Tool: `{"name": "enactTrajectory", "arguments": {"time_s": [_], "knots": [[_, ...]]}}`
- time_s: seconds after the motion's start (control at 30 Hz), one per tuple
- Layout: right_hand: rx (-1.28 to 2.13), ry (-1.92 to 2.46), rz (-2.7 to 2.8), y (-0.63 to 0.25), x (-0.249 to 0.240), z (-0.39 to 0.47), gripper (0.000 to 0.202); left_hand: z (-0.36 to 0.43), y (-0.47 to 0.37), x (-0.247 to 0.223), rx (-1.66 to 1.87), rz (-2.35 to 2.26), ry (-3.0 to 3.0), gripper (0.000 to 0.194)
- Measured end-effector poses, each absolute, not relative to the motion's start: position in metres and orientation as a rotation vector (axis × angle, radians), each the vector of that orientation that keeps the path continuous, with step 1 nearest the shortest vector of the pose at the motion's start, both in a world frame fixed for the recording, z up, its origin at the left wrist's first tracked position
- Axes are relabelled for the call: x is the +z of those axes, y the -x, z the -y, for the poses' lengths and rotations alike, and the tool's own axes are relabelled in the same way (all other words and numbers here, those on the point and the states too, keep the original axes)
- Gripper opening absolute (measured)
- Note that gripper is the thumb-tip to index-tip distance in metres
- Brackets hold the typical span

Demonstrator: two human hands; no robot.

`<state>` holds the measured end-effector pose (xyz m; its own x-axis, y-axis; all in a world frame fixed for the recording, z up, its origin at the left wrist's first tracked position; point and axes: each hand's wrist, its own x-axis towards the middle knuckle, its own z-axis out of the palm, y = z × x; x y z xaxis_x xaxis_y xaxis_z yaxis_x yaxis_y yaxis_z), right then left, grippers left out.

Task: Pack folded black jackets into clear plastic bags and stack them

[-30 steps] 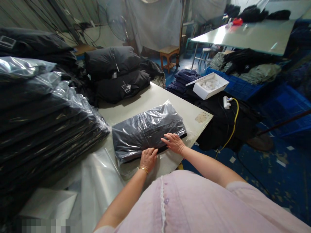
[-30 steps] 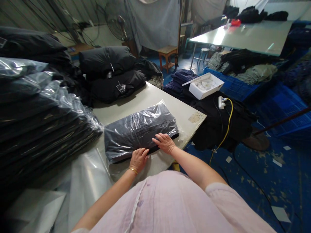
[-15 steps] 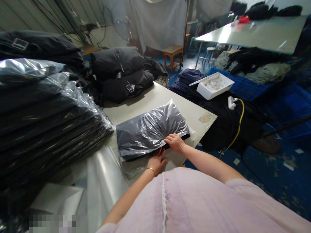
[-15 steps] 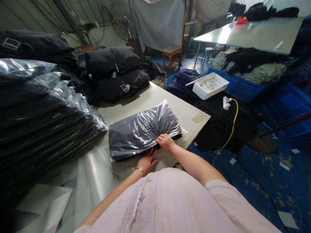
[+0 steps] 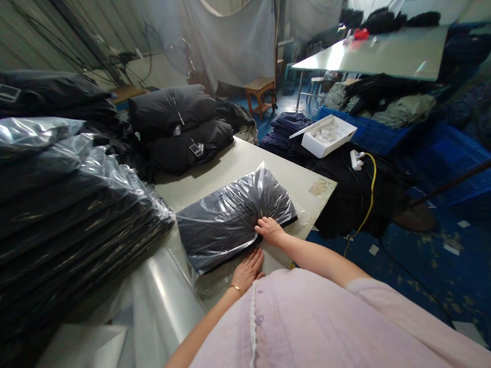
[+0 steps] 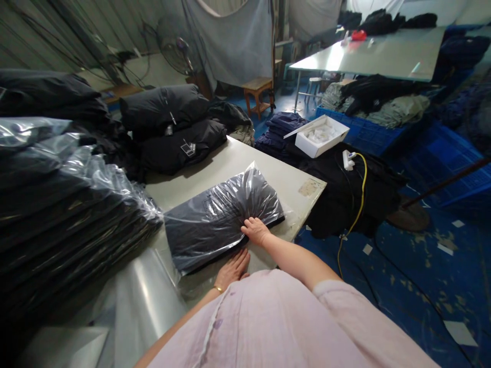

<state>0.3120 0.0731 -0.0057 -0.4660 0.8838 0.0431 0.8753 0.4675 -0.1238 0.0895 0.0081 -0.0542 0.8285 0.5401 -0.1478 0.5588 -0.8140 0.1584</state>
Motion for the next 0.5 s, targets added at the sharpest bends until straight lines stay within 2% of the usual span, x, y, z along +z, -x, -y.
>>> {"name": "enactTrajectory", "arguments": {"time_s": [0.07,0.17,0.23,0.3,0.4,0.5], "knots": [[0.138,1.608,2.594,-0.311,-0.005,-0.078,0.025,-0.010,-0.093,-0.044,-0.109,-0.876,-2.783,0.058],[0.164,1.615,2.593,-0.313,-0.007,-0.079,0.024,-0.016,-0.107,-0.015,0.043,-0.971,-2.671,0.042],[0.203,1.603,2.580,-0.316,-0.008,-0.078,0.021,-0.025,-0.122,0.008,0.248,-1.067,-2.588,0.035],[0.259,1.577,2.559,-0.319,-0.009,-0.079,0.019,-0.042,-0.140,0.024,0.507,-1.135,-2.507,0.037],[0.334,1.502,2.506,-0.326,-0.013,-0.078,0.026,-0.071,-0.163,0.024,0.683,-1.187,-2.275,0.047],[0.385,1.318,2.466,-0.343,-0.021,-0.066,0.039,-0.093,-0.174,0.001,0.725,-1.276,-1.887,0.042]]}}
